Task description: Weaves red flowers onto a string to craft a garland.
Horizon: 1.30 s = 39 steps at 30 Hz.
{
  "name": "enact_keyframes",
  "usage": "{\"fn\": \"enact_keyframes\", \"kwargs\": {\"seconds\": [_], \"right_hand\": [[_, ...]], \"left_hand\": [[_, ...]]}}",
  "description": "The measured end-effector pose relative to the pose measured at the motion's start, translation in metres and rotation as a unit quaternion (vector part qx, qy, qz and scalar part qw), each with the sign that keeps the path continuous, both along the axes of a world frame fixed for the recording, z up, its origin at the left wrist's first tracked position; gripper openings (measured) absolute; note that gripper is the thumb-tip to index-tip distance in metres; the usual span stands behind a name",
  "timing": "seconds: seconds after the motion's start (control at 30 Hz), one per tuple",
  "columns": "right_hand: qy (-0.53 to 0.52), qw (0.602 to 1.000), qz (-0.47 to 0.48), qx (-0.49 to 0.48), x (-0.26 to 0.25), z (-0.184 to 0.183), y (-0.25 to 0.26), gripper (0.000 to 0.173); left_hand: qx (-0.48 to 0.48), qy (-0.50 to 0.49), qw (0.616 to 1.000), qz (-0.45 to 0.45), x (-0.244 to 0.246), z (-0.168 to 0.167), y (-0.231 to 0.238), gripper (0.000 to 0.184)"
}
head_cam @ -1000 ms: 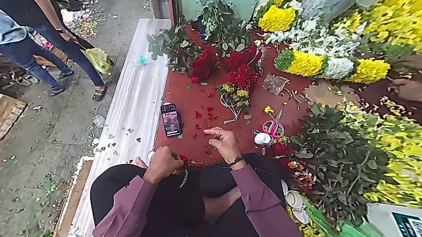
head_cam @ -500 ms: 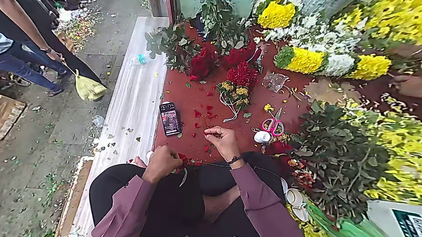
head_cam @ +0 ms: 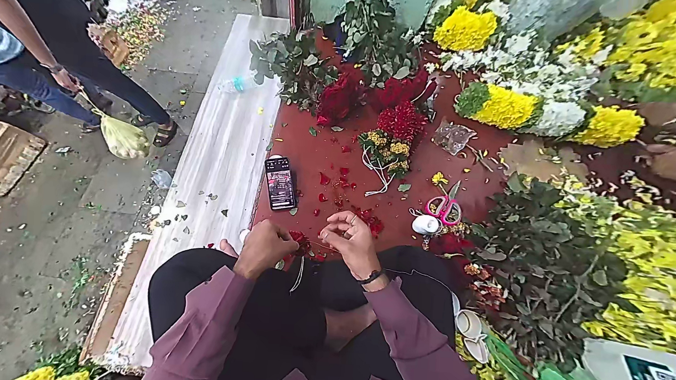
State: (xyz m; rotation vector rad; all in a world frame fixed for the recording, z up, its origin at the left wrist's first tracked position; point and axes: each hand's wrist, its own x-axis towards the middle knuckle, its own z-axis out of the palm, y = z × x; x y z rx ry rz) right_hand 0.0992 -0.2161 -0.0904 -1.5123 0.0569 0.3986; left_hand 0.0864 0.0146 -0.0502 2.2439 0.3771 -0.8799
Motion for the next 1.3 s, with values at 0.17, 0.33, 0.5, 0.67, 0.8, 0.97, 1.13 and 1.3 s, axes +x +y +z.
{"fn": "enact_keyframes", "kwargs": {"seconds": [0.17, 0.33, 0.5, 0.67, 0.8, 0.97, 1.13, 1.3], "right_hand": [[0.019, 0.996, 0.08, 0.033, -0.018, 0.002, 0.013, 0.041], [0.005, 0.999, 0.046, -0.026, -0.018, -0.009, 0.019, 0.039], [0.02, 0.996, 0.058, -0.061, -0.014, -0.006, 0.015, 0.056], [0.121, 0.988, 0.095, -0.032, -0.008, -0.008, 0.006, 0.072], [0.148, 0.982, 0.117, 0.006, 0.0, -0.004, -0.005, 0.076], [0.032, 0.996, 0.034, -0.079, 0.01, -0.005, -0.017, 0.042], [0.063, 0.971, 0.222, -0.059, 0.007, -0.009, -0.019, 0.054], [0.003, 0.956, 0.252, -0.148, 0.011, -0.006, -0.026, 0.016]], "left_hand": [[-0.076, 0.0, 0.997, 0.004, -0.002, -0.002, -0.001, 0.014], [-0.144, 0.022, 0.989, 0.005, -0.001, 0.002, -0.003, 0.021], [-0.165, -0.002, 0.986, 0.006, -0.002, 0.001, -0.002, 0.022], [-0.2, -0.011, 0.98, -0.014, -0.001, -0.002, 0.001, 0.017], [-0.181, -0.021, 0.983, 0.007, -0.002, 0.001, 0.0, 0.014], [-0.156, -0.031, 0.987, 0.031, -0.002, 0.002, 0.0, 0.015], [-0.122, -0.01, 0.99, 0.062, 0.0, 0.004, 0.001, 0.017], [-0.073, -0.021, 0.992, 0.103, -0.001, 0.003, 0.005, 0.019]]}}
